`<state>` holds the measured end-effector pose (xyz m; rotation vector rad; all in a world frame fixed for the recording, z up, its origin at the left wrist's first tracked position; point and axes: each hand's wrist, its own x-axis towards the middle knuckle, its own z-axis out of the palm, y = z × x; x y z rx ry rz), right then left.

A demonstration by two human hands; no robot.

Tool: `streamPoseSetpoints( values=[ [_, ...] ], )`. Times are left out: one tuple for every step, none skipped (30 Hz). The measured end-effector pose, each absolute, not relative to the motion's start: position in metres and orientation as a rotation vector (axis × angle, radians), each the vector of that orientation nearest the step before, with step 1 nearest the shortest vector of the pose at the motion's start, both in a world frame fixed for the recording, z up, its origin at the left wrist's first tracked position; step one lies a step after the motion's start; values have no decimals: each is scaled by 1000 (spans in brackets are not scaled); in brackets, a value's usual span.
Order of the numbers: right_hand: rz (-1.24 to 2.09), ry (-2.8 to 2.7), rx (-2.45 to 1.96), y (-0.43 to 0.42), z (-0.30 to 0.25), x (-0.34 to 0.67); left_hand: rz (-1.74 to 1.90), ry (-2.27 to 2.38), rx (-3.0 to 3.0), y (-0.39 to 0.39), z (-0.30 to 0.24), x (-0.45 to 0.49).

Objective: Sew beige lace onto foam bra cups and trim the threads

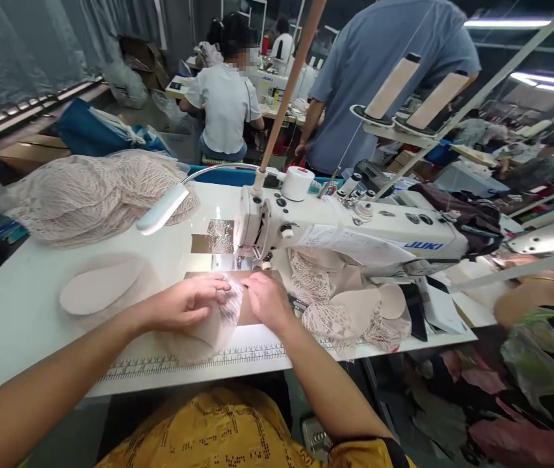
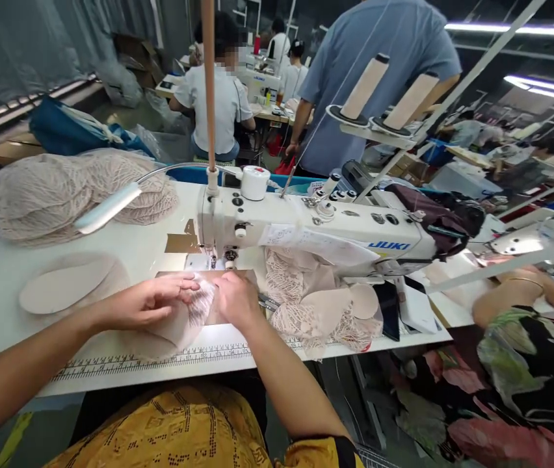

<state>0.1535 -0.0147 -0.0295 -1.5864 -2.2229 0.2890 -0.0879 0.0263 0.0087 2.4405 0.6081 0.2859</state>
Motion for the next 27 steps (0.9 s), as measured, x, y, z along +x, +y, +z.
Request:
streamPoseSetpoints(
  values=[
    [313, -2204, -1560, -15, -30, 154, 347, 650, 2413, 21, 10, -89],
    [330, -2185, -1537, -15, -31, 155, 398, 724, 2393, 17, 11, -89],
    [342, -2167, -1519, -15, -32, 155, 424, 808, 2382, 14, 10, -88],
    [349, -2147, -1509, -15, -33, 156, 419, 879, 2385, 13, 9, -86],
    [354, -2129, -1504, -16, -34, 156, 386, 926, 2407, 13, 6, -84],
    [355, -2111, -1503, -16, -35, 157, 343, 943, 2446, 13, 2, -81],
    [354, -2098, -1501, -16, -36, 157, 297, 935, 2496, 14, -2, -78],
    [351, -2091, -1498, -17, -36, 158, 260, 914, 2546, 15, -6, -75],
    [347, -2091, -1493, -17, -36, 158, 240, 890, 2590, 17, -9, -72],
    [342, -2097, -1487, -18, -36, 159, 234, 872, 2625, 18, -12, -69],
    [336, -2111, -1481, -18, -36, 160, 232, 857, 2650, 18, -13, -66],
    [327, -2132, -1475, -18, -36, 160, 226, 841, 2669, 19, -14, -64],
    [316, -2164, -1471, -17, -35, 160, 218, 825, 2686, 21, -14, -62],
    [298, -2205, -1472, -17, -35, 160, 208, 812, 2703, 22, -14, -61],
    [275, -2252, -1481, -17, -34, 160, 193, 805, 2720, 23, -13, -59],
    [247, -2300, -1498, -16, -34, 159, 176, 804, 2735, 24, -13, -58],
    [217, -2344, -1520, -16, -33, 158, 162, 808, 2748, 25, -13, -57],
    [188, -2381, -1546, -16, -33, 157, 148, 814, 2757, 27, -13, -56],
    [160, -2405, -1575, -15, -32, 156, 140, 822, 2764, 28, -13, -55],
    [135, -2421, -1602, -15, -31, 155, 135, 828, 2768, 30, -14, -54],
    [114, -2429, -1628, -14, -31, 153, 137, 833, 2771, 31, -15, -53],
    [99, -2432, -1655, -14, -30, 152, 142, 833, 2773, 33, -16, -52],
    [90, -2434, -1682, -14, -30, 151, 152, 831, 2775, 35, -17, -52],
    [87, -2435, -1705, -13, -29, 150, 166, 826, 2777, 37, -18, -52],
    [88, -2433, -1726, -12, -29, 149, 181, 822, 2777, 39, -18, -52],
    [92, -2427, -1746, -11, -29, 148, 192, 820, 2776, 41, -19, -52],
    [97, -2416, -1766, -10, -28, 148, 195, 819, 2775, 43, -19, -52]
  ],
)
